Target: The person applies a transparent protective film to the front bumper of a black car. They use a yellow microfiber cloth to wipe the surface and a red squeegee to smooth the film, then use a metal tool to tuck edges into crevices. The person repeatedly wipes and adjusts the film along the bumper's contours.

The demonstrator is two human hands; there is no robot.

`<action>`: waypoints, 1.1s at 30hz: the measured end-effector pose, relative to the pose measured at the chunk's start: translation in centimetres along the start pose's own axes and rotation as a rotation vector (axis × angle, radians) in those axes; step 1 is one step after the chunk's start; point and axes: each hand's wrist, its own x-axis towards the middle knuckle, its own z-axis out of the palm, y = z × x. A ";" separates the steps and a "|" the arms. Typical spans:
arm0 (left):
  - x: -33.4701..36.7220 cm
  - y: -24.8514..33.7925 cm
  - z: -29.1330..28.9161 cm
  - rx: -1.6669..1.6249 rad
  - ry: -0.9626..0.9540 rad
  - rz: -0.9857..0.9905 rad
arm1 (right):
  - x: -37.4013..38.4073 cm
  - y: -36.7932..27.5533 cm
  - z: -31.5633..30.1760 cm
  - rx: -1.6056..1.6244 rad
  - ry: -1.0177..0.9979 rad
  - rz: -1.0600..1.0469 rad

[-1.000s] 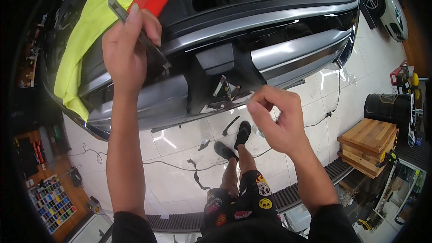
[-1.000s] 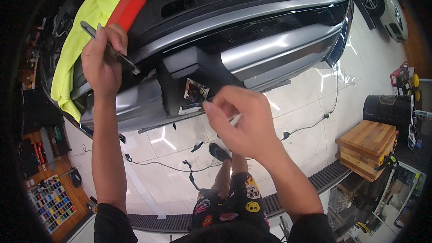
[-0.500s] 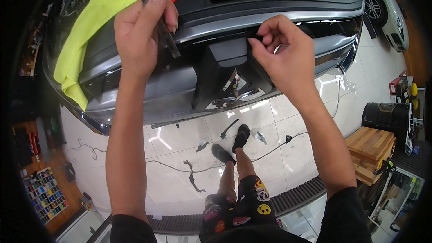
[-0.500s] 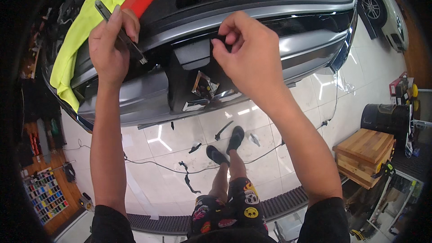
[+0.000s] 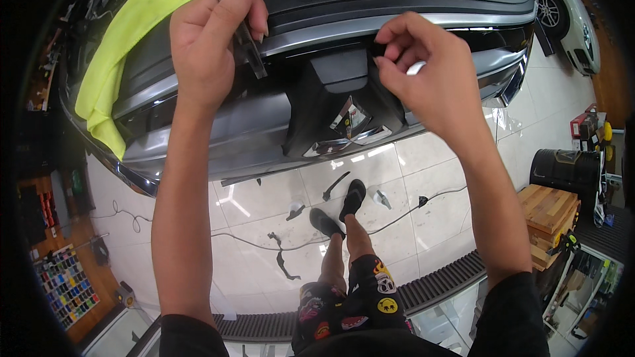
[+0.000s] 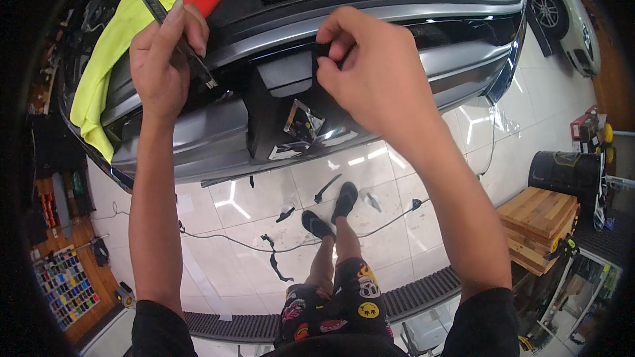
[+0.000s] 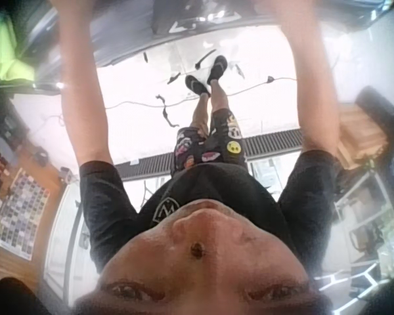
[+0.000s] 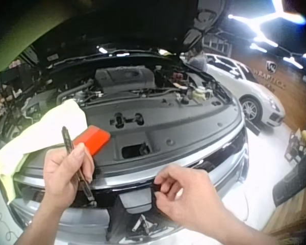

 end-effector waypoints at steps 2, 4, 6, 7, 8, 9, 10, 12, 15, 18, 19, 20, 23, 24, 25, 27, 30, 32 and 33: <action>0.3 -0.7 -0.2 -0.049 0.008 0.022 | -1.1 0.2 0.1 0.087 0.023 -0.001; 0.2 -0.7 -0.2 -0.035 0.017 0.025 | -1.4 0.4 0.2 0.052 0.043 -0.054; 0.2 -0.7 -0.1 -0.025 0.020 0.035 | -1.5 0.9 0.5 0.003 0.076 -0.149; 0.3 -0.6 -0.1 -0.021 0.022 0.040 | -1.5 1.2 0.7 -0.016 0.081 -0.168; 0.3 -0.6 -0.1 -0.017 0.024 0.046 | -1.5 1.4 0.8 -0.035 0.086 -0.186; 0.3 -0.7 -0.1 -0.018 0.022 0.052 | -1.5 1.5 0.9 -0.053 0.090 -0.204; 0.3 -0.8 -0.2 -0.018 0.020 0.057 | -1.5 1.8 1.0 -0.073 0.101 -0.225; 0.3 -0.9 -0.2 -0.024 0.019 0.055 | -1.6 2.1 1.1 -0.113 0.123 -0.266; 0.2 -0.8 -0.1 -0.037 0.023 0.040 | -1.5 1.9 1.1 -0.085 0.114 -0.231; 0.2 -0.7 -0.1 -0.033 0.023 0.038 | -1.6 2.9 0.9 -0.174 0.102 -0.294; 0.3 -0.7 -0.2 -0.032 0.023 0.040 | -1.7 3.1 0.8 -0.157 0.110 -0.284; 0.3 -0.7 -0.2 -0.032 0.024 0.042 | -2.0 3.1 0.7 -0.140 0.117 -0.275; 0.2 -0.6 -0.1 -0.024 0.041 0.040 | -2.3 2.5 0.7 -0.041 0.110 -0.213; 0.2 -0.6 -0.2 -0.011 0.036 0.036 | -2.3 2.3 0.9 0.000 0.102 -0.186; 0.2 -0.6 -0.2 0.000 0.031 0.033 | -2.2 2.2 1.1 0.053 0.117 -0.136; 0.1 -0.3 -0.2 0.037 0.013 0.028 | -2.0 2.0 1.7 0.158 0.147 -0.035; -0.1 0.3 0.4 0.087 -0.018 0.033 | -0.9 2.4 2.4 0.143 0.206 -0.110; -0.2 0.3 0.3 0.087 -0.022 0.047 | -0.6 2.3 2.5 0.103 0.190 -0.091; -0.1 0.0 0.0 0.065 -0.039 0.063 | -0.4 2.2 2.5 0.083 0.182 -0.082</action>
